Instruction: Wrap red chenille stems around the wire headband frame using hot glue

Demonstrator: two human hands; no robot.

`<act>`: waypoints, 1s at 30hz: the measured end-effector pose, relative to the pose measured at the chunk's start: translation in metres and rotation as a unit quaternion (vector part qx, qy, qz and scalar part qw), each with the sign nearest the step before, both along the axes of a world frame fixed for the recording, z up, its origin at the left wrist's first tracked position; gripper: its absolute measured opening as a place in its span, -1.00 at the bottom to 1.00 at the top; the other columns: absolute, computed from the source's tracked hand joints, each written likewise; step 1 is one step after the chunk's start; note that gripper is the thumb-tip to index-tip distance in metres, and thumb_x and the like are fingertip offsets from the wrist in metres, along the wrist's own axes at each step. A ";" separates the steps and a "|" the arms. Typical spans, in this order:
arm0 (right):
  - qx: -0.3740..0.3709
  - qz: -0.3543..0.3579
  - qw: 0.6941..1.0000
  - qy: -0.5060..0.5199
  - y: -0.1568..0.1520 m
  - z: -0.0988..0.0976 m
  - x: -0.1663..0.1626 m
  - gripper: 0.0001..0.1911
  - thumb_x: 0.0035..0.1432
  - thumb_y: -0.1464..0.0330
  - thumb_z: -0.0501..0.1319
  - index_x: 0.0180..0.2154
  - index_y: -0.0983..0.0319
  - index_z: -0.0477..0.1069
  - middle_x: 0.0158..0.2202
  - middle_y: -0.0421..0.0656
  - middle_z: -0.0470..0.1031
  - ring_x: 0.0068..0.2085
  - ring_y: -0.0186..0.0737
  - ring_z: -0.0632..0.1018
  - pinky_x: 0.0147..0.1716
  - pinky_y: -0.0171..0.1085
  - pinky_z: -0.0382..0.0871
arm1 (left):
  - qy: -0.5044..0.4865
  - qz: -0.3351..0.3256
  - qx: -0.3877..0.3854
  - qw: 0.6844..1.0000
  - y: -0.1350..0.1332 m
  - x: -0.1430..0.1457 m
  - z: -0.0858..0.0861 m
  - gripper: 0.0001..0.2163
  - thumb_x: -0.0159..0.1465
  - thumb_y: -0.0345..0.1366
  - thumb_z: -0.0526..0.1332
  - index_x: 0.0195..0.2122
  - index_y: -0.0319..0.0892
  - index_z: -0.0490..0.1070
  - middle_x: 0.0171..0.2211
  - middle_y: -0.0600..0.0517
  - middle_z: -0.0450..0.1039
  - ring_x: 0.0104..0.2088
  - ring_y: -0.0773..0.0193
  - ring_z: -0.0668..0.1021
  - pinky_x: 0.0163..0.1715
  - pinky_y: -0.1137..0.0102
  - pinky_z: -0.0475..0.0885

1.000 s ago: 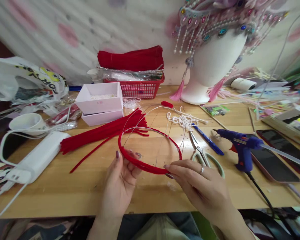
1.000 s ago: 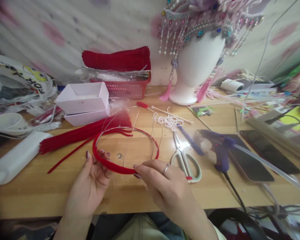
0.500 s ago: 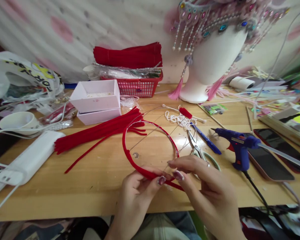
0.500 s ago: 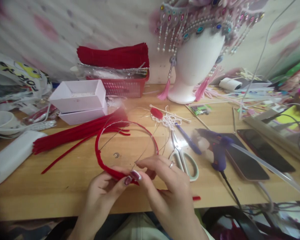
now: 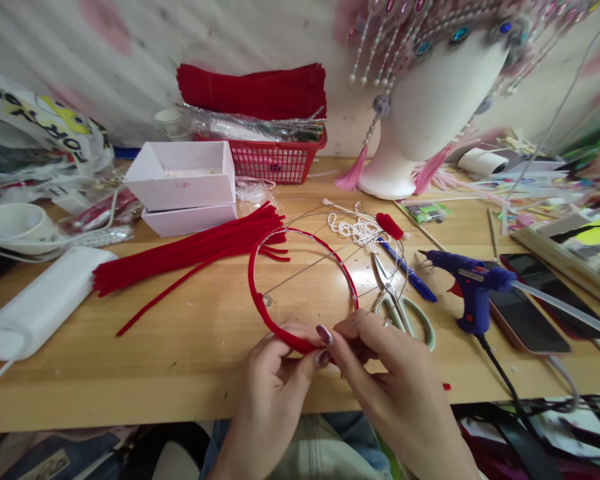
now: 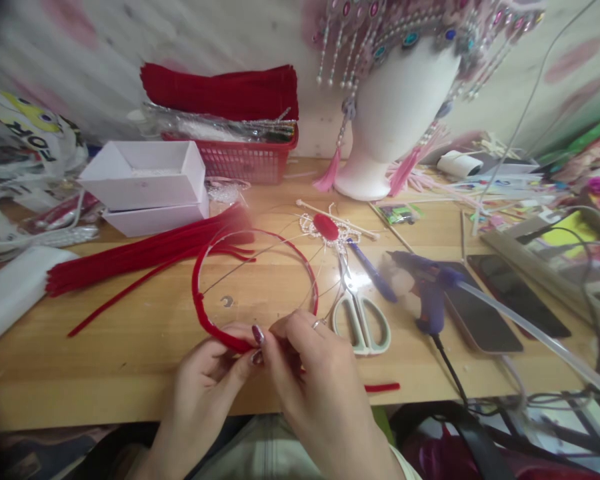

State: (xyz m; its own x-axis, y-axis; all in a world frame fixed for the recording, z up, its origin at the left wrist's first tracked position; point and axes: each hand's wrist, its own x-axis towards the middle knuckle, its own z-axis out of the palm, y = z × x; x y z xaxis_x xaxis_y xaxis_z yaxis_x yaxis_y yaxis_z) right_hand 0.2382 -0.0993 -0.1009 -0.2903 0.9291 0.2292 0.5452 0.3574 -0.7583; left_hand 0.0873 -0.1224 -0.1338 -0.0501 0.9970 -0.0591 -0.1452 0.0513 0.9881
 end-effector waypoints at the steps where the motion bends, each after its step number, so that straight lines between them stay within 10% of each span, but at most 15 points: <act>1: -0.003 0.002 1.000 0.003 0.000 0.000 -0.001 -0.80 0.38 0.40 0.17 -0.37 0.19 0.40 -0.44 -0.25 0.50 -0.44 -0.39 0.53 -0.47 -0.43 0.34 | -0.001 0.002 0.002 1.000 0.000 0.001 0.001 -0.93 0.27 -0.35 0.37 -0.23 -0.11 0.65 -0.24 0.03 0.68 -0.27 0.33 0.64 -0.25 0.57 0.54; 13: 0.014 0.014 0.999 0.032 0.003 0.000 -0.004 -0.79 0.34 0.47 0.17 -0.39 0.22 0.43 -0.46 -0.20 0.48 -0.44 -0.35 0.51 -0.48 -0.40 0.37 | 0.053 0.030 0.019 0.998 -0.004 0.000 -0.007 -0.91 0.33 -0.32 0.31 -0.22 -0.15 0.61 -0.17 -0.06 0.65 -0.18 0.24 0.65 -0.21 0.49 0.56; 30: 0.148 -0.105 0.983 0.034 -0.010 -0.009 0.033 -0.71 0.34 0.44 0.23 -0.47 0.17 0.31 -0.51 -0.26 0.37 -0.50 -0.37 0.42 -0.50 -0.33 0.27 | -0.190 0.072 -0.156 0.967 0.008 0.000 -0.002 -0.67 0.06 -0.09 0.54 -0.32 -0.22 0.60 -0.34 0.00 0.64 -0.31 0.27 0.65 -0.25 0.43 0.62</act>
State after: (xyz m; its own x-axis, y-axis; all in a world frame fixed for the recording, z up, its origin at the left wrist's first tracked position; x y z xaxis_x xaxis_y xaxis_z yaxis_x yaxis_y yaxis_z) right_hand 0.2716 -0.1096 -0.1100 -0.0734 0.8568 0.5104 0.5832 0.4520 -0.6750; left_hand 0.0877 -0.1140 -0.1355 -0.1022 0.9118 -0.3977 -0.5229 0.2909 0.8012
